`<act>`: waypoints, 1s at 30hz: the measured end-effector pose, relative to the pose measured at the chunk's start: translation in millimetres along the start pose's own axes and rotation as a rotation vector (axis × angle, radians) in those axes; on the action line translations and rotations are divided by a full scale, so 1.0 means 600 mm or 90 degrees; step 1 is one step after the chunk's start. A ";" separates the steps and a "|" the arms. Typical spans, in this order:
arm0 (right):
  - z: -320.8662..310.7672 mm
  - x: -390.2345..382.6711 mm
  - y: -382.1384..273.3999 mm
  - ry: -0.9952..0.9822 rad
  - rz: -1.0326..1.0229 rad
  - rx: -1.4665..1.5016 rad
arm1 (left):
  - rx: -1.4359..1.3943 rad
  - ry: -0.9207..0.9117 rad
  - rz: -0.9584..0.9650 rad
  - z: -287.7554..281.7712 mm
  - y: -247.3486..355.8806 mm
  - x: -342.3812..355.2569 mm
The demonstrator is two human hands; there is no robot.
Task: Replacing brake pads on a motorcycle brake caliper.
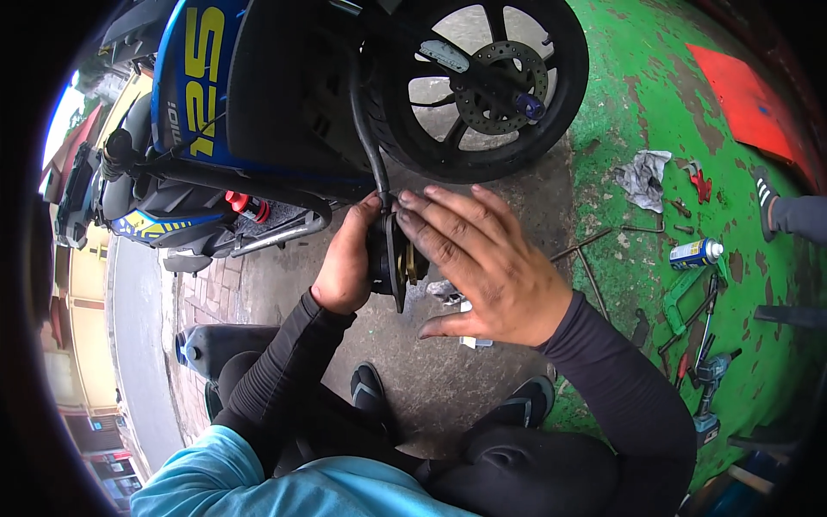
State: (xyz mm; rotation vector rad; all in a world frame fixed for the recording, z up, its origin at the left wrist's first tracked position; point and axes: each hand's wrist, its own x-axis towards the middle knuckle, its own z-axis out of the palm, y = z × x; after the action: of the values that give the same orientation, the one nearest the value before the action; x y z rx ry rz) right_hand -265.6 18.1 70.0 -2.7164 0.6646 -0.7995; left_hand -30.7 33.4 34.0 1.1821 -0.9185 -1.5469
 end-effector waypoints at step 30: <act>0.016 -0.017 0.079 0.055 0.087 0.260 | 0.063 0.046 0.000 0.051 0.014 0.007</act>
State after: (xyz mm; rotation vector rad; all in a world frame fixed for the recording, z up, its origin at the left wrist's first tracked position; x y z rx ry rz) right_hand -284.7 -17.3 41.8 -2.2568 0.6180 -0.9095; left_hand -58.5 27.6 48.2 1.2992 -0.9562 -1.4625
